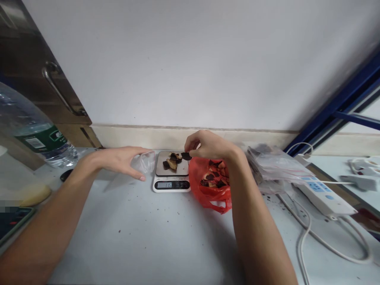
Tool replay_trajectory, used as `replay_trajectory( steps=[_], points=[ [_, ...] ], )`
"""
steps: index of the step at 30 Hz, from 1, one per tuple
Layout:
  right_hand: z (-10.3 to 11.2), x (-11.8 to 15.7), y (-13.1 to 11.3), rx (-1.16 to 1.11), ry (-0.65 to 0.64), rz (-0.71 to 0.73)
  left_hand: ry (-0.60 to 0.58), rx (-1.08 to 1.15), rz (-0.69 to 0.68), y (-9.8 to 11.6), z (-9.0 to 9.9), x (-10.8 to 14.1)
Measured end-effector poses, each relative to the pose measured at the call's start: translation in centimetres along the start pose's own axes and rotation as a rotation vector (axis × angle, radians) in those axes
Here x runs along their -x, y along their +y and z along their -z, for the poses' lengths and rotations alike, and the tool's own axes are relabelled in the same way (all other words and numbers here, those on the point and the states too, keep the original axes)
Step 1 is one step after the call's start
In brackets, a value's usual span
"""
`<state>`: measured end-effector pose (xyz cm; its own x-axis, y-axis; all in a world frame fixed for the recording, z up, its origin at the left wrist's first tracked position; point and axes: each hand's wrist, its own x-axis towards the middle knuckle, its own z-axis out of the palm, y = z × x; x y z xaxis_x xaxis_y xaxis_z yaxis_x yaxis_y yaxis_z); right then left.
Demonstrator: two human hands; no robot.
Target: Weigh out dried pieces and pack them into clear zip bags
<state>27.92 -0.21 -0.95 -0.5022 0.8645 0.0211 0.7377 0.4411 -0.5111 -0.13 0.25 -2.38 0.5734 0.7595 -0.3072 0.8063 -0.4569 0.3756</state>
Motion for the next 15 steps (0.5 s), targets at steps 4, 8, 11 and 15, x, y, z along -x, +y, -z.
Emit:
replay_trajectory(
  steps=[4, 8, 11, 15],
  points=[
    [0.04, -0.01, 0.12, -0.007, 0.007, 0.005, -0.002, -0.018, 0.017, -0.01, 0.05, 0.1],
    [-0.03, -0.11, 0.22, 0.012, 0.01, 0.013, -0.009, -0.036, 0.058, -0.06, 0.12, 0.1],
    [-0.06, -0.1, 0.27, 0.014, 0.007, 0.013, -0.012, -0.027, 0.066, -0.16, 0.11, 0.11],
    [-0.08, -0.02, 0.32, 0.01, 0.0, 0.01, -0.008, -0.037, 0.069, -0.4, 0.01, 0.11]
  ],
)
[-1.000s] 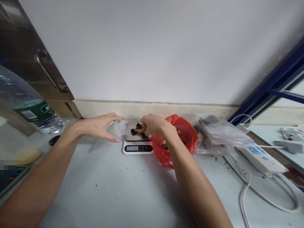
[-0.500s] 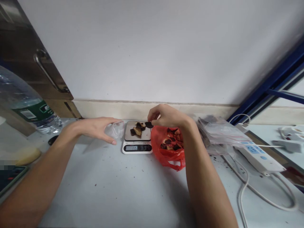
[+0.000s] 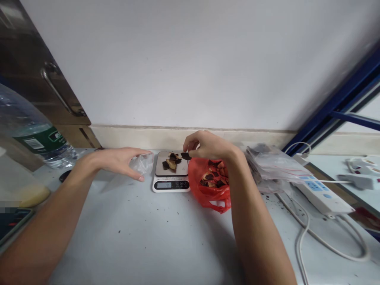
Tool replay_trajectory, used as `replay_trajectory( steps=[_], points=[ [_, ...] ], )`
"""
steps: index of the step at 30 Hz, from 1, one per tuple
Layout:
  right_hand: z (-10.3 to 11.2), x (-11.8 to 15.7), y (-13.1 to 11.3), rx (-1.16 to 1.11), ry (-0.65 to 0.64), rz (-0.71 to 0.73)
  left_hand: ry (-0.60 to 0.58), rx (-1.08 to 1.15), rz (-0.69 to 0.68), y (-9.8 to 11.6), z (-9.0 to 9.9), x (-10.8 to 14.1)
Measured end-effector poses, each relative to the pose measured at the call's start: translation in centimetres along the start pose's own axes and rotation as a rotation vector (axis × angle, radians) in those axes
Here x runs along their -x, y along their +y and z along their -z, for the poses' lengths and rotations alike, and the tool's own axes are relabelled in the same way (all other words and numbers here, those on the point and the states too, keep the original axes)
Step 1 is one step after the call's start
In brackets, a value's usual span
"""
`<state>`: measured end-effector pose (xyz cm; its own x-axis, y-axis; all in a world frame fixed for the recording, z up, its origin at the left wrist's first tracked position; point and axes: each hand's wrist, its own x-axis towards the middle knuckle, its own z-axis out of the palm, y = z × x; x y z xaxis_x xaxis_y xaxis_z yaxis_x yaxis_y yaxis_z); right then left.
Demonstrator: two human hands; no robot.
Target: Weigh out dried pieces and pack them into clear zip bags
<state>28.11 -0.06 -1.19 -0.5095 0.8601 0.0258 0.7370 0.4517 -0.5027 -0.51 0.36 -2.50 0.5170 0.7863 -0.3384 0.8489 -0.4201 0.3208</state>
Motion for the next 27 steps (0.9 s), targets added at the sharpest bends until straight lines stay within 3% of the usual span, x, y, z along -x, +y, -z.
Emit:
replay_trajectory(
  steps=[8, 18, 27],
  points=[
    [-0.1, 0.0, -0.1, 0.008, -0.007, 0.01, -0.019, 0.008, 0.015, 0.2, -0.1, 0.0],
    [-0.2, -0.2, -0.2, 0.013, -0.015, -0.019, -0.037, 0.035, -0.068, 0.1, -0.4, -0.4],
    [-3.0, -2.4, 0.1, 0.222, -0.137, -0.151, -0.039, 0.026, -0.117, -0.1, -0.4, -0.5]
  ],
)
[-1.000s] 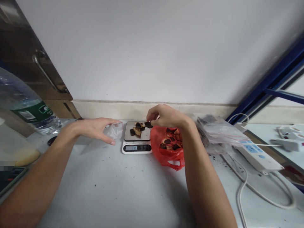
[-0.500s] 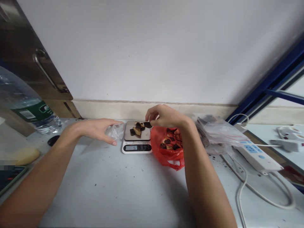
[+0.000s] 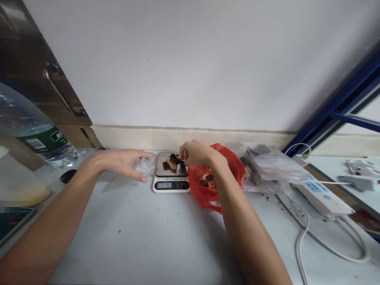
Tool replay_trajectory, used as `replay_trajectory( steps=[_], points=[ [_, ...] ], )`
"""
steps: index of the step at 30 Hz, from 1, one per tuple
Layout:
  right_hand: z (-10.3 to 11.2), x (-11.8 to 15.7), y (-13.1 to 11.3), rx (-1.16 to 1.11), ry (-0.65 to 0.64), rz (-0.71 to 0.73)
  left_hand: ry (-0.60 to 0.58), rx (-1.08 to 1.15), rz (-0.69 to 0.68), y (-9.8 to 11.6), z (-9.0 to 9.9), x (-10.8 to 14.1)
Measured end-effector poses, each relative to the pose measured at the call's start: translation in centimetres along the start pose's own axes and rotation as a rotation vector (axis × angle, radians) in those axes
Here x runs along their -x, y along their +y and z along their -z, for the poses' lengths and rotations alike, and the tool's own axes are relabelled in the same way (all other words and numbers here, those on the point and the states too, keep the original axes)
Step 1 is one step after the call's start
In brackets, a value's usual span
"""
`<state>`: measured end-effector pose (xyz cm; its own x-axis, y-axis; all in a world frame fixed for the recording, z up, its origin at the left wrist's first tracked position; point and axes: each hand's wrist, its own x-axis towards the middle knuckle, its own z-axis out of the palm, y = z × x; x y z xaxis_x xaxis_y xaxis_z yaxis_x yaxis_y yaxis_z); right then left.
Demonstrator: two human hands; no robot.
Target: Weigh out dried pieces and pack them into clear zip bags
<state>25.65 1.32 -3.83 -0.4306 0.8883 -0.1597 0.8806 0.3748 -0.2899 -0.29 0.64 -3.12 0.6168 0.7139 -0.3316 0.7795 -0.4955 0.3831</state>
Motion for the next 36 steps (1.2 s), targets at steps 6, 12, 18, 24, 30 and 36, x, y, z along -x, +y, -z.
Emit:
replay_trajectory(
  steps=[6, 12, 18, 24, 30, 36],
  points=[
    [-1.5, -1.1, -1.2, -0.05, 0.067, -0.101, 0.015, -0.037, 0.07, -0.2, 0.0, -0.1],
    [-3.1, -2.4, -2.1, -0.038, 0.037, -0.148, 0.039, -0.044, 0.111, -0.2, -0.2, 0.0],
    [-2.9, -2.6, -2.1, -0.117, 0.028, -0.134, 0.048, -0.019, 0.072, -0.2, -0.2, 0.1],
    [-2.8, -2.5, -1.0, -0.166, 0.017, -0.17, -0.011, 0.003, 0.035, -0.1, -0.3, -0.3],
    [-2.5, -2.0, -1.0, -0.201, -0.009, -0.176, -0.03, 0.032, 0.006, 0.1, -0.4, -0.4],
    [-1.3, -0.7, -1.3, -0.315, -0.018, -0.159, -0.002, 0.036, -0.024, 0.7, -0.4, -0.4]
  ],
)
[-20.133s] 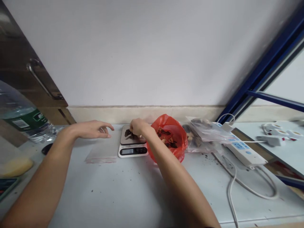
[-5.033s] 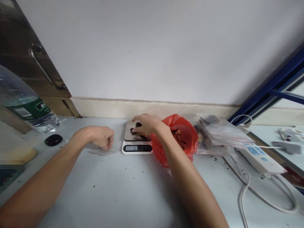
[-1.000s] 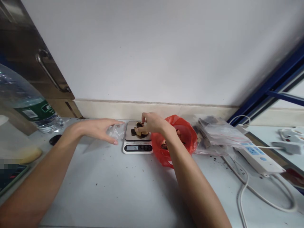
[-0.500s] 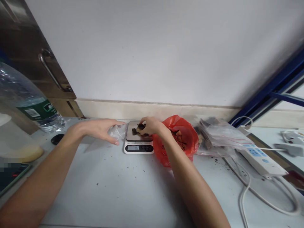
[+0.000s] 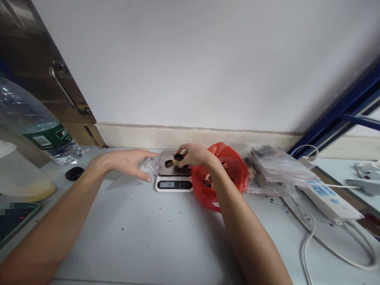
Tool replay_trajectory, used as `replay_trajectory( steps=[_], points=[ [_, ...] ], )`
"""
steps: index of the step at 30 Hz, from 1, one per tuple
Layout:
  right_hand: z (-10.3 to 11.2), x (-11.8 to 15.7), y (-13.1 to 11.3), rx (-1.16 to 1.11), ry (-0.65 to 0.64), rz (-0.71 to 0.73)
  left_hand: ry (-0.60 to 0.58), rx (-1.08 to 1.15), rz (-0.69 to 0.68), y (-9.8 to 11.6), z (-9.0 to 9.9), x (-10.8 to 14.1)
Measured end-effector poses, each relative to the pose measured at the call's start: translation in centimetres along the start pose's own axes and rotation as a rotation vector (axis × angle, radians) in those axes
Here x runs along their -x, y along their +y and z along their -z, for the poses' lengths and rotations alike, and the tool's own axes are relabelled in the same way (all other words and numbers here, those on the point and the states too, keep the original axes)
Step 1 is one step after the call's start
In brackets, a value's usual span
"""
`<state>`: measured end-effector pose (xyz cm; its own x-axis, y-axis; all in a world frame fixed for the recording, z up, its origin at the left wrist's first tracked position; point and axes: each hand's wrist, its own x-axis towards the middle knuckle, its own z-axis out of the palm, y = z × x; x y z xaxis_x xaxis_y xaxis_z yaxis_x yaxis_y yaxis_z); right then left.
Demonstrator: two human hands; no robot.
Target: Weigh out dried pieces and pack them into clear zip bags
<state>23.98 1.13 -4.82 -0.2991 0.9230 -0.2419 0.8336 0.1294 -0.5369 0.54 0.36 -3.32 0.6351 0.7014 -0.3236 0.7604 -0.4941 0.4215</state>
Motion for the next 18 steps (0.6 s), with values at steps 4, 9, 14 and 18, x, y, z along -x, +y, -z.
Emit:
replay_trajectory(
  steps=[4, 9, 14, 18],
  points=[
    [0.6, 0.9, -0.6, -0.045, -0.064, 0.125, 0.084, -0.009, -0.07, 0.1, -0.5, -0.7],
    [0.6, 1.7, -2.1, 0.0, -0.125, 0.232, 0.154, -0.034, -0.073, 0.3, -1.2, -1.5],
    [0.4, 1.8, -2.7, -0.053, -0.09, 0.236, 0.15, -0.027, -0.048, 0.9, -1.2, -1.3],
    [0.1, 1.6, -2.8, -0.154, -0.058, 0.238, 0.137, 0.008, -0.066, 1.0, -1.0, -1.3]
  ],
)
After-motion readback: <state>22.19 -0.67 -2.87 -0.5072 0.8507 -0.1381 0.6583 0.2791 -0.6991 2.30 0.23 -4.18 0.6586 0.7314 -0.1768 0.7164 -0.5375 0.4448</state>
